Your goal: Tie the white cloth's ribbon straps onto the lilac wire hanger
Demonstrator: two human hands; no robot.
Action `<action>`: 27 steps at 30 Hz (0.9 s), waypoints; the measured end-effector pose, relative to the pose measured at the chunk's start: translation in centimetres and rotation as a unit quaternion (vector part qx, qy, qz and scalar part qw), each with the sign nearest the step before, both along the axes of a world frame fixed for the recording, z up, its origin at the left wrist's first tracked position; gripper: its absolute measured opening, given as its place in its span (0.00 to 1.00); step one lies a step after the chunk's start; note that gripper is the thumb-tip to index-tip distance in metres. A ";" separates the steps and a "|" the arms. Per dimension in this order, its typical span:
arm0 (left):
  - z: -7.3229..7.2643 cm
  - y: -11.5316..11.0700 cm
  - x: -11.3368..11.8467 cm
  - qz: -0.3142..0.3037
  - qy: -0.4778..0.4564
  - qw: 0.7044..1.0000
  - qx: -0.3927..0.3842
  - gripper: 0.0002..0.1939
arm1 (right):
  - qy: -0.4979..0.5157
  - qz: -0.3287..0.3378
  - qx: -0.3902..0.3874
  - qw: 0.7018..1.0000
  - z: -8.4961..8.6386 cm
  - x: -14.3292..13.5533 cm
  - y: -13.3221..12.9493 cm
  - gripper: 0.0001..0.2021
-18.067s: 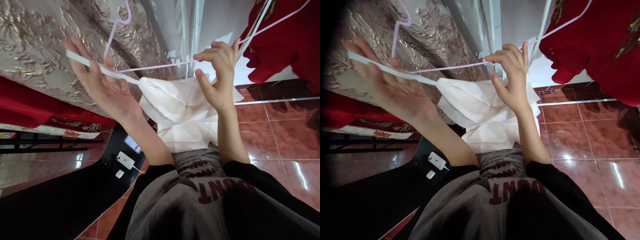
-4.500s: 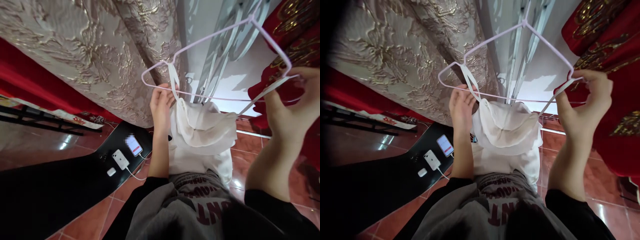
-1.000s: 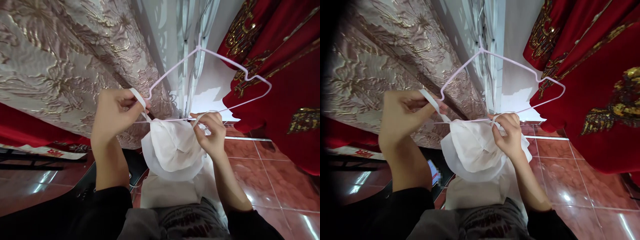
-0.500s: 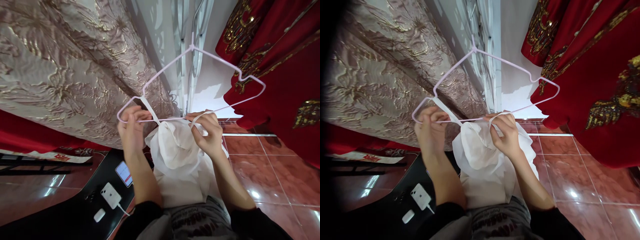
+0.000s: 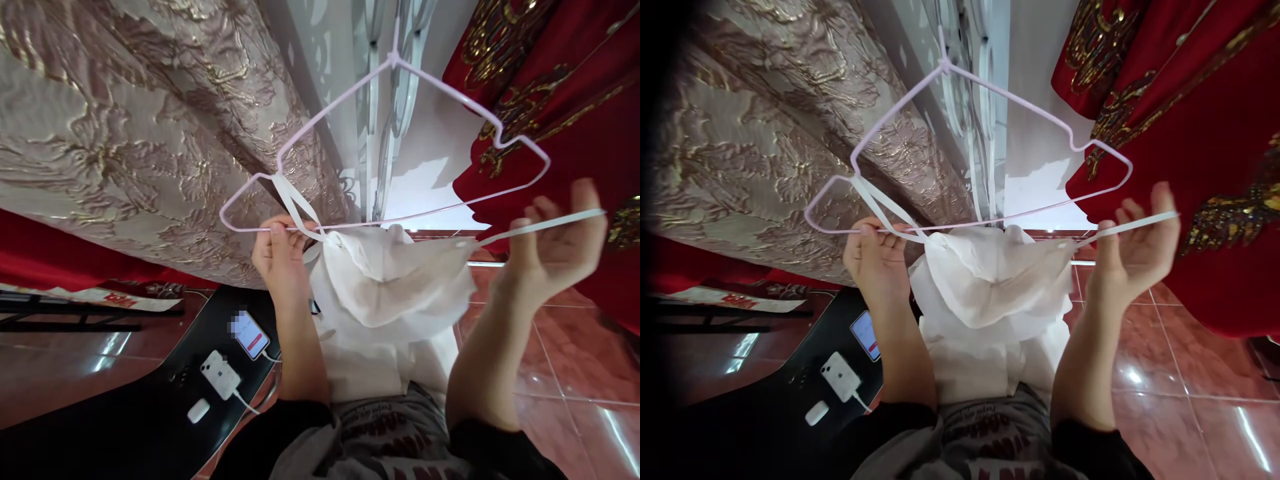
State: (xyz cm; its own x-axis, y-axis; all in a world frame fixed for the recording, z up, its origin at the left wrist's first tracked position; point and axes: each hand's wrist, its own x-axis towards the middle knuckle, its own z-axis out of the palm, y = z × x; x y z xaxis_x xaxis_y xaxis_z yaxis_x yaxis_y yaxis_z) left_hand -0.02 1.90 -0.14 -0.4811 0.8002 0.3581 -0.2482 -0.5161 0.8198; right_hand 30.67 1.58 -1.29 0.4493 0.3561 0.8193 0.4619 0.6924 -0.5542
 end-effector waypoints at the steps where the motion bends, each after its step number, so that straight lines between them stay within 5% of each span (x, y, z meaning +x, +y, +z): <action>1: 0.0 0.2 -0.2 0.004 0.004 1.000 0.001 0.17 | -0.033 0.012 -0.012 0.999 0.8 1.0 0.2 0.32; 5: 0.3 1.1 -1.1 0.014 0.011 1.000 0.005 0.17 | -0.115 0.063 -0.147 0.980 5.2 1.4 1.0 0.19; 9: 0.6 1.3 -1.8 -0.013 -0.001 1.000 0.017 0.14 | -0.144 0.027 -0.148 0.978 7.8 -0.5 2.2 0.15; 18: 0.9 1.6 -2.7 -0.027 0.007 1.000 0.002 0.13 | -0.057 0.002 -0.199 0.978 6.3 1.0 2.8 0.14; 24: 0.7 1.9 -1.7 -0.019 -0.027 0.999 -0.003 0.15 | -0.206 0.013 -0.242 0.948 9.5 -1.8 1.1 0.09; 27: 0.4 1.4 -1.2 -0.048 -0.041 0.998 -0.008 0.15 | -0.219 -0.020 -0.181 0.959 10.2 -3.5 -0.1 0.16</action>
